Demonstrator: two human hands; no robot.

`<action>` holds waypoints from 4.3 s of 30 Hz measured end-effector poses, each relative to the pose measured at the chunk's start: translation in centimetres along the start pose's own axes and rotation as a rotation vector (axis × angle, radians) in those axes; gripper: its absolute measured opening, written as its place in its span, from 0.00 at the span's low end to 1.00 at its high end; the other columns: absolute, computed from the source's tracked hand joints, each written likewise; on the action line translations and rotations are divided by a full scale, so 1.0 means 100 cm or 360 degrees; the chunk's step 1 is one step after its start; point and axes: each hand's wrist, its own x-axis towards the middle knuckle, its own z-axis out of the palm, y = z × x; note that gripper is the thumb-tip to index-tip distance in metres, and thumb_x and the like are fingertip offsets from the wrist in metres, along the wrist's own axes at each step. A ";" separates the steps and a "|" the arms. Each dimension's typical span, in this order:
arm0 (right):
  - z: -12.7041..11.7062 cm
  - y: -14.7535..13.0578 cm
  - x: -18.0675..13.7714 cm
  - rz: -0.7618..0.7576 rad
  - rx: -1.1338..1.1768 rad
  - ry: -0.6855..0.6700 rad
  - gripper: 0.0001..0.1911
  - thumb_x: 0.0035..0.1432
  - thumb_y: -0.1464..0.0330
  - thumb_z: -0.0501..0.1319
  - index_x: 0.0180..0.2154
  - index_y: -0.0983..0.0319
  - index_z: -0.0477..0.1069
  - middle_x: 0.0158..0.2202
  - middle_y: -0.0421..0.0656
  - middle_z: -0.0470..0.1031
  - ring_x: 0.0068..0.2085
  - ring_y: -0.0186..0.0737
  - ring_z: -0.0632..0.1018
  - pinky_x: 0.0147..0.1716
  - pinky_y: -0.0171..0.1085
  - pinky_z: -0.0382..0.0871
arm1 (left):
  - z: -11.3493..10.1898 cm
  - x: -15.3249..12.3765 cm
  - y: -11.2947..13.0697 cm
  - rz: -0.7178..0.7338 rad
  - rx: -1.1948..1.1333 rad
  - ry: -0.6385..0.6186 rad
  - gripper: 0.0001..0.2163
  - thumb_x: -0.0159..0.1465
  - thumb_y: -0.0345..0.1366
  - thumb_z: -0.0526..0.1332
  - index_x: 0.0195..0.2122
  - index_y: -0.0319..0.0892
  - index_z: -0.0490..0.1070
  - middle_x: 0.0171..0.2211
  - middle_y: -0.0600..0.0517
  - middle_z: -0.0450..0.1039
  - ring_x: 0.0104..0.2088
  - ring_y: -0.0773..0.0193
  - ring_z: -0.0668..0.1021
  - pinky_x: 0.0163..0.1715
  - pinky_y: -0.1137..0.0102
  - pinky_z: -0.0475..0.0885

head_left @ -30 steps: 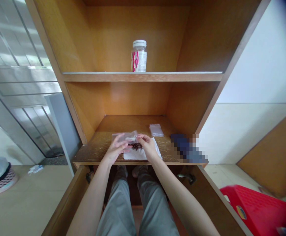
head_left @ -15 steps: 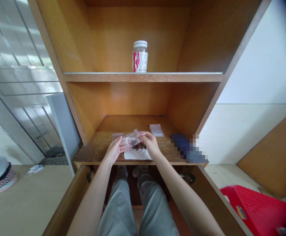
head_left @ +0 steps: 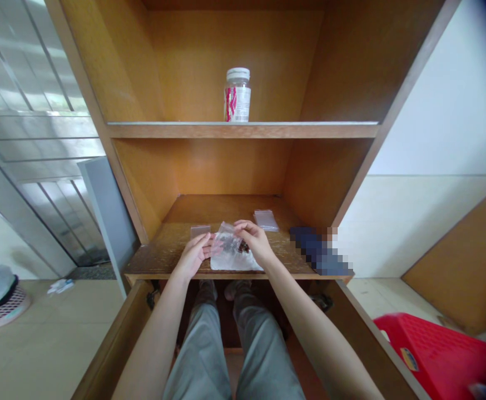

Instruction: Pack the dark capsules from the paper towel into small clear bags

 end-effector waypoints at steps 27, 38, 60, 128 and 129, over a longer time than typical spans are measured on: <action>0.011 0.018 -0.008 0.0157 -0.0067 0.0032 0.06 0.41 0.65 0.61 0.21 0.62 0.70 0.31 0.42 0.72 0.26 0.31 0.68 0.24 0.31 0.60 | 0.000 0.002 -0.007 0.0109 0.0028 0.0196 0.08 0.53 0.36 0.60 0.28 0.35 0.69 0.25 0.48 0.75 0.22 0.63 0.77 0.25 0.68 0.73; 0.013 0.018 -0.010 0.0281 -0.0039 0.0040 0.07 0.41 0.64 0.61 0.24 0.62 0.71 0.30 0.41 0.72 0.23 0.29 0.66 0.22 0.31 0.60 | 0.000 0.001 -0.008 0.0147 0.0069 0.0192 0.08 0.51 0.37 0.61 0.25 0.35 0.68 0.24 0.49 0.74 0.22 0.63 0.77 0.26 0.66 0.73; 0.024 0.033 -0.009 0.0060 -0.0158 0.0074 0.05 0.41 0.65 0.62 0.22 0.60 0.71 0.29 0.41 0.72 0.33 0.37 0.72 0.36 0.36 0.64 | 0.002 -0.002 -0.006 0.0059 0.0154 0.0155 0.11 0.48 0.39 0.65 0.27 0.36 0.71 0.26 0.50 0.75 0.22 0.65 0.76 0.26 0.70 0.72; -0.116 0.075 0.060 -0.0348 -0.1950 0.0597 0.16 0.51 0.71 0.49 0.41 0.65 0.68 0.47 0.52 0.66 0.48 0.48 0.64 0.44 0.46 0.59 | -0.021 0.014 -0.005 0.0828 0.1591 0.0664 0.14 0.53 0.30 0.58 0.43 0.41 0.67 0.44 0.44 0.70 0.45 0.55 0.71 0.49 0.59 0.60; -0.116 0.074 0.060 -0.0352 -0.1955 0.0589 0.16 0.51 0.71 0.49 0.41 0.65 0.68 0.46 0.53 0.66 0.48 0.48 0.64 0.44 0.46 0.59 | -0.023 0.014 -0.004 0.0802 0.1815 0.0583 0.16 0.53 0.30 0.59 0.44 0.42 0.67 0.45 0.43 0.70 0.47 0.54 0.70 0.50 0.57 0.58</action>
